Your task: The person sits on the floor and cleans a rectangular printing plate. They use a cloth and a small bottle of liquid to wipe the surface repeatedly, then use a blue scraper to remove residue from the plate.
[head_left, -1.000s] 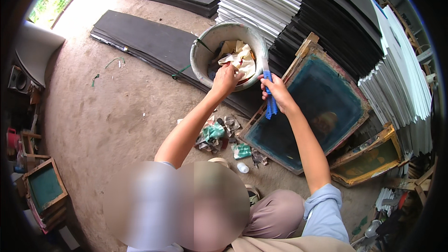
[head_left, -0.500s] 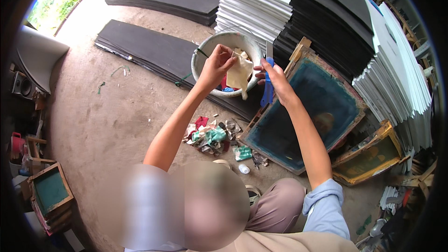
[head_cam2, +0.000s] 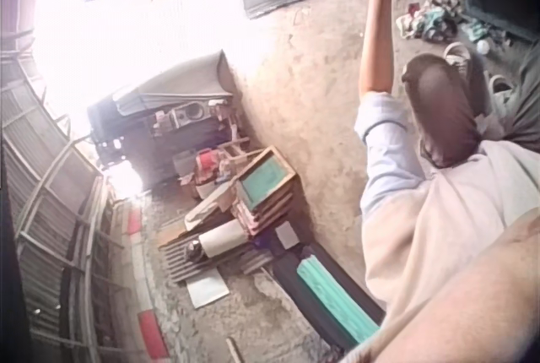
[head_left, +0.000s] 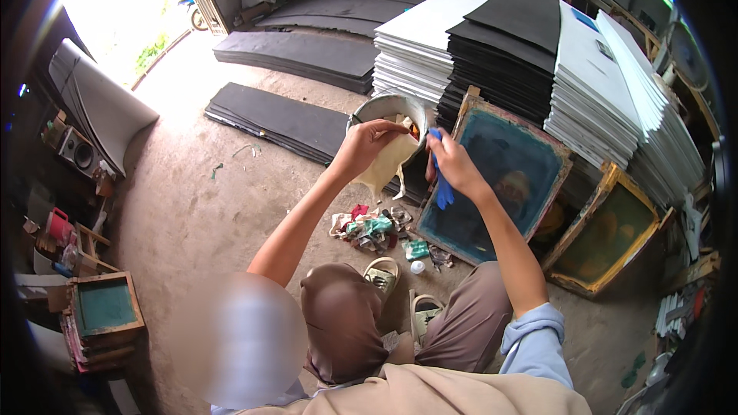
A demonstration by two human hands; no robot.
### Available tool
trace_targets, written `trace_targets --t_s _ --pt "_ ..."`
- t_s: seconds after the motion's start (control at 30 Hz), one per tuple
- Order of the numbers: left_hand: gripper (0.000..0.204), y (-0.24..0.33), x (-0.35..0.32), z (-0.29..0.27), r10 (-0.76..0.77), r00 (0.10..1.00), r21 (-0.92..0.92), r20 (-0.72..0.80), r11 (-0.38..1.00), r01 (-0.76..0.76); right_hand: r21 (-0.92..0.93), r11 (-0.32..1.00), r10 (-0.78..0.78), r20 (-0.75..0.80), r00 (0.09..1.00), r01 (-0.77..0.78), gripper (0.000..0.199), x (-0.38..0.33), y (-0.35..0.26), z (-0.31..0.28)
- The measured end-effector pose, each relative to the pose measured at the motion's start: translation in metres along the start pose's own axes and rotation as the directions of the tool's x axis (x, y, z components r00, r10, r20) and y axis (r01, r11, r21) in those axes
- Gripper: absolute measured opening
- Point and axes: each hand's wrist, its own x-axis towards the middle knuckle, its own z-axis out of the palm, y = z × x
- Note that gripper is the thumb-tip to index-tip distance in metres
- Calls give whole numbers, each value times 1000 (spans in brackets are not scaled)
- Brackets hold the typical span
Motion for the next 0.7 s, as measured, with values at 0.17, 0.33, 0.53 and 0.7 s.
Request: trace_targets --t_s 0.17,0.33,0.53,0.7 --pt "22 17 -17 12 108 994 71 -4 992 -107 -506 855 -145 -29 989 111 27 -64 -21 1" --pt "31 25 -26 28 154 985 134 80 977 -164 -643 753 -217 -43 975 140 24 -90 -15 3" --pt "49 3 -36 47 96 995 -118 37 989 -91 -400 914 -182 -268 946 62 29 -86 7 7" --pt "48 -2 -31 58 66 976 -260 209 965 -10 297 949 -86 -77 993 106 31 -62 32 -10"
